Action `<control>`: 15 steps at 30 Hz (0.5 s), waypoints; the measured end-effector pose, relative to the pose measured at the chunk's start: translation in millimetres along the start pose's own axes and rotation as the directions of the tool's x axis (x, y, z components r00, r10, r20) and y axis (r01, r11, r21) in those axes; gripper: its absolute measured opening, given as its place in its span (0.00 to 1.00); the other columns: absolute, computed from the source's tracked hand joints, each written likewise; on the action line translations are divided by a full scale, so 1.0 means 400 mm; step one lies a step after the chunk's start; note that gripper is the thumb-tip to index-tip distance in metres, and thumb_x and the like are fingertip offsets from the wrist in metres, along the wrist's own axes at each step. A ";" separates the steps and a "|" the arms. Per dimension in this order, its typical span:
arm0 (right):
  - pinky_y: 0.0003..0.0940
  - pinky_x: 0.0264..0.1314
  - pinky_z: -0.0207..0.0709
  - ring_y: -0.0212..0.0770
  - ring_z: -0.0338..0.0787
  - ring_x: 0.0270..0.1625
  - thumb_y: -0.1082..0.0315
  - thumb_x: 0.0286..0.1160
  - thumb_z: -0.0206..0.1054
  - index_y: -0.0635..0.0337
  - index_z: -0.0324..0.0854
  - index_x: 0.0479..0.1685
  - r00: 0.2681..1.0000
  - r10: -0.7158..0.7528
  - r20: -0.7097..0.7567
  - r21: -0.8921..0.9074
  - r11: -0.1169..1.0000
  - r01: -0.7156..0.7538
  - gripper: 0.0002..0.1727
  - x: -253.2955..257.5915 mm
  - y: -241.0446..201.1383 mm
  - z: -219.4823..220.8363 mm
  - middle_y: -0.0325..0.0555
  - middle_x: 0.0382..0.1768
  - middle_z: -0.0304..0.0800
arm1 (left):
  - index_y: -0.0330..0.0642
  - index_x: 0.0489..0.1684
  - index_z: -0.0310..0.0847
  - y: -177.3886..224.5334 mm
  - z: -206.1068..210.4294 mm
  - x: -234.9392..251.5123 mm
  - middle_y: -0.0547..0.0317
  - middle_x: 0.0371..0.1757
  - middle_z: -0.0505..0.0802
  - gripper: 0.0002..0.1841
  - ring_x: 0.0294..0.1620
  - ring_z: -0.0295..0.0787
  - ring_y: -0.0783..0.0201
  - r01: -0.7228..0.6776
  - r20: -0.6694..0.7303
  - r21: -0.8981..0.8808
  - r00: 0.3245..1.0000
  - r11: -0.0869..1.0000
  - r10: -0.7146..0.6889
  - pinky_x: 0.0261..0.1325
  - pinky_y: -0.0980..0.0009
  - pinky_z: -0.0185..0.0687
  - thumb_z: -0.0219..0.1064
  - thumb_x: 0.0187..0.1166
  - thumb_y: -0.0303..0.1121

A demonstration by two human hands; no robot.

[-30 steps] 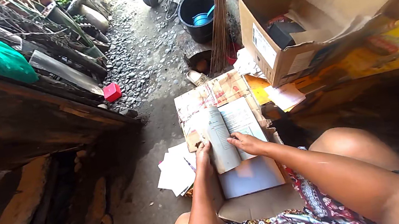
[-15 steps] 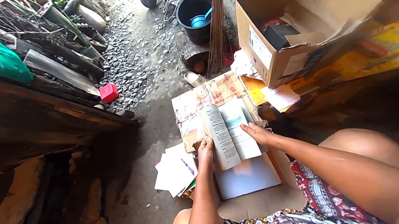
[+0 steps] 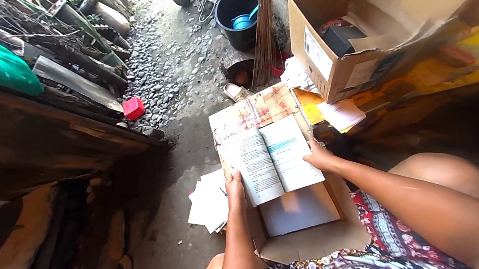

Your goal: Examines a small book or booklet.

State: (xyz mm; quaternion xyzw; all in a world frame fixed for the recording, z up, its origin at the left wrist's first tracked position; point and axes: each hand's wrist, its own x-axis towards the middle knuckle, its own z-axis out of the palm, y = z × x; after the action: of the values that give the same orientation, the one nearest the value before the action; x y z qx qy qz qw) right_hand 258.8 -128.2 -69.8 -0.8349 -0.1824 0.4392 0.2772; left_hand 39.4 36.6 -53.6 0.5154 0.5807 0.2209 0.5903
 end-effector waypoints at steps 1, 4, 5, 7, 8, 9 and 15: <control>0.61 0.76 0.73 0.64 0.82 0.74 0.68 0.80 0.66 0.64 0.55 0.87 1.000 0.001 0.000 -0.009 1.000 -0.001 0.37 0.000 -0.001 0.000 0.69 0.72 0.79 | 0.32 0.67 0.77 0.002 -0.002 -0.002 0.43 0.49 0.90 0.16 0.45 0.88 0.58 0.009 -0.002 0.008 1.000 1.000 -0.009 0.50 0.59 0.85 0.55 0.93 0.35; 0.61 0.76 0.73 0.64 0.82 0.75 0.67 0.80 0.66 0.64 0.55 0.87 1.000 0.005 0.002 -0.034 0.999 -0.005 0.37 0.002 -0.002 -0.001 0.69 0.72 0.79 | 0.31 0.67 0.77 0.004 -0.003 -0.004 0.42 0.50 0.90 0.16 0.46 0.88 0.58 0.012 -0.007 0.020 1.000 1.000 -0.011 0.51 0.59 0.85 0.55 0.93 0.35; 0.61 0.77 0.72 0.64 0.81 0.75 0.67 0.80 0.66 0.63 0.55 0.87 1.000 0.009 0.003 -0.044 0.999 -0.009 0.37 0.001 -0.004 -0.001 0.68 0.72 0.79 | 0.32 0.67 0.77 0.004 -0.002 -0.004 0.42 0.51 0.90 0.16 0.46 0.88 0.58 0.010 -0.006 0.021 1.000 1.000 -0.010 0.52 0.59 0.85 0.55 0.93 0.35; 0.62 0.77 0.72 0.64 0.81 0.75 0.66 0.79 0.68 0.63 0.55 0.88 1.000 0.013 0.002 -0.048 0.999 -0.013 0.38 -0.002 -0.005 -0.001 0.68 0.72 0.79 | 0.32 0.72 0.74 0.008 -0.001 -0.008 0.41 0.54 0.89 0.18 0.49 0.89 0.57 0.012 0.003 0.020 1.000 1.000 -0.012 0.55 0.58 0.85 0.55 0.93 0.35; 0.61 0.77 0.72 0.64 0.81 0.75 0.65 0.78 0.69 0.63 0.54 0.88 1.000 0.014 0.003 -0.049 0.999 -0.014 0.39 -0.001 -0.005 -0.001 0.69 0.72 0.79 | 0.32 0.73 0.74 0.009 0.000 -0.009 0.40 0.55 0.89 0.19 0.50 0.89 0.56 0.013 0.002 0.024 1.000 1.000 -0.013 0.55 0.58 0.85 0.55 0.93 0.35; 0.62 0.77 0.72 0.64 0.82 0.75 0.65 0.78 0.69 0.63 0.54 0.88 1.000 0.014 0.003 -0.049 0.999 -0.014 0.40 0.000 -0.003 0.000 0.69 0.72 0.79 | 0.31 0.72 0.74 0.009 0.001 -0.010 0.40 0.54 0.90 0.18 0.49 0.89 0.56 0.011 -0.001 0.029 1.000 1.000 -0.011 0.54 0.58 0.85 0.55 0.93 0.35; 0.62 0.77 0.71 0.65 0.80 0.76 0.62 0.81 0.66 0.61 0.49 0.91 0.999 0.023 -0.023 -0.020 1.000 -0.024 0.41 -0.008 -0.008 -0.002 0.69 0.76 0.76 | 0.31 0.69 0.76 0.007 0.002 -0.010 0.41 0.52 0.90 0.18 0.47 0.89 0.57 0.002 -0.003 0.044 1.000 0.999 -0.002 0.53 0.59 0.85 0.54 0.94 0.35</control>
State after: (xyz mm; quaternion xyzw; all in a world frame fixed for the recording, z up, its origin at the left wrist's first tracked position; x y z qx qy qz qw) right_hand 257.4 -127.6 -65.5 -0.8447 -0.1739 0.4309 0.2657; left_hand 40.2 33.8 -49.4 0.5274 0.5867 0.2083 0.5782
